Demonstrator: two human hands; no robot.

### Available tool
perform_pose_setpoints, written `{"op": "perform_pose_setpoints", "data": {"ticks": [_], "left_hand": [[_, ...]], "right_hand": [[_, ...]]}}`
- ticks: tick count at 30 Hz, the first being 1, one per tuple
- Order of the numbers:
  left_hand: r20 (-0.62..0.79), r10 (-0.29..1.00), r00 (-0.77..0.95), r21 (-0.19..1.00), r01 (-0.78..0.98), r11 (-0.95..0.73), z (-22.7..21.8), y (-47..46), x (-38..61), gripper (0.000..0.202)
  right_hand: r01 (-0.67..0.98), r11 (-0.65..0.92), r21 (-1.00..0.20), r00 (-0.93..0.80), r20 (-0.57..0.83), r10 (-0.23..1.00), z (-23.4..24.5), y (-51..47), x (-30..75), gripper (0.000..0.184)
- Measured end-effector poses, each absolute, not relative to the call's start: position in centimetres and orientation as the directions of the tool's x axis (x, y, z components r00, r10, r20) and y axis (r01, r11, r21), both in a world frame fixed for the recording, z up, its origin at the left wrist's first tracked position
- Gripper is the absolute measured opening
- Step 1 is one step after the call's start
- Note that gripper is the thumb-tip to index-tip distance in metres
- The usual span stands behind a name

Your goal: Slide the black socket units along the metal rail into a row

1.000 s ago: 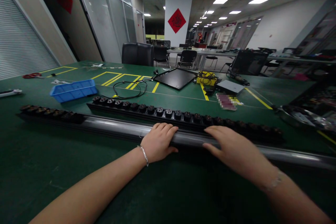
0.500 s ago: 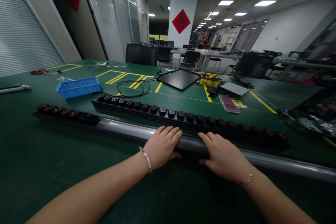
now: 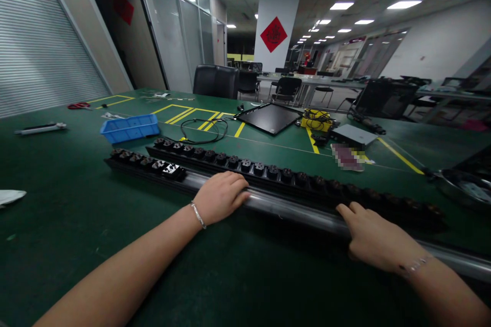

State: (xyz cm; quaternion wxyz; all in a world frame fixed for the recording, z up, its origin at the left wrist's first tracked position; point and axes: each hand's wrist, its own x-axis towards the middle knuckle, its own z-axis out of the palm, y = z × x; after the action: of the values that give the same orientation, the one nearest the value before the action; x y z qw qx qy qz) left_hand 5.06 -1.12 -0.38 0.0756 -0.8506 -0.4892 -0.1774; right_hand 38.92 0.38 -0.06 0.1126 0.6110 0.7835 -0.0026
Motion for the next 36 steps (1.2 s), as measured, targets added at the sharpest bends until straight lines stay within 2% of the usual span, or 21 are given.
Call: {"op": "perform_pose_setpoints", "data": {"ticks": [3, 5, 7, 10, 16, 22, 27, 32, 36], "left_hand": [[0.528, 0.825, 0.203, 0.032, 0.965, -0.258, -0.3, -1.7, 1.8, 0.03], [0.609, 0.793, 0.003, 0.041, 0.999, -0.035, -1.5, -2.2, -0.6, 0.042], [0.593, 0.79, -0.154, 0.073, 0.988, 0.138, -3.1, -2.7, -2.6, 0.055], [0.496, 0.833, -0.245, 0.105, 0.969, 0.223, -4.9, -2.8, -4.2, 0.061], [0.537, 0.832, -0.136, 0.043, 0.99, 0.134, -4.4, -2.8, -3.0, 0.048], [0.544, 0.836, 0.075, 0.012, 0.995, -0.096, -3.4, -3.6, 0.4, 0.035], [0.531, 0.839, 0.12, 0.055, 0.983, -0.176, -3.3, -4.0, 2.1, 0.034], [0.502, 0.842, 0.196, 0.099, 0.955, -0.281, -3.6, -4.3, 3.9, 0.036], [0.5, 0.817, 0.286, 0.151, 0.901, -0.408, -4.0, -4.5, 5.6, 0.037]], "right_hand": [[0.952, 0.276, 0.136, -0.253, -0.165, 0.953, -0.3, 0.4, 39.2, 0.055], [0.946, 0.295, 0.134, -0.275, -0.15, 0.95, -0.4, 0.5, 39.3, 0.055], [0.944, 0.301, 0.135, -0.282, -0.144, 0.949, -0.6, 0.5, 39.4, 0.053], [0.945, 0.3, 0.134, -0.278, -0.157, 0.948, -0.7, 0.5, 39.4, 0.05], [0.941, 0.306, 0.147, -0.28, -0.174, 0.944, -0.5, 0.4, 39.1, 0.047], [0.932, 0.309, 0.188, -0.275, -0.188, 0.943, -0.5, 0.2, 38.7, 0.045], [0.923, 0.326, 0.204, -0.292, -0.177, 0.94, -0.6, 0.0, 38.9, 0.055], [0.883, 0.46, 0.096, -0.46, -0.016, 0.888, -1.4, -1.0, 35.9, 0.078], [0.784, 0.619, 0.032, -0.618, 0.135, 0.775, -2.3, -2.4, 30.5, 0.068]]}}
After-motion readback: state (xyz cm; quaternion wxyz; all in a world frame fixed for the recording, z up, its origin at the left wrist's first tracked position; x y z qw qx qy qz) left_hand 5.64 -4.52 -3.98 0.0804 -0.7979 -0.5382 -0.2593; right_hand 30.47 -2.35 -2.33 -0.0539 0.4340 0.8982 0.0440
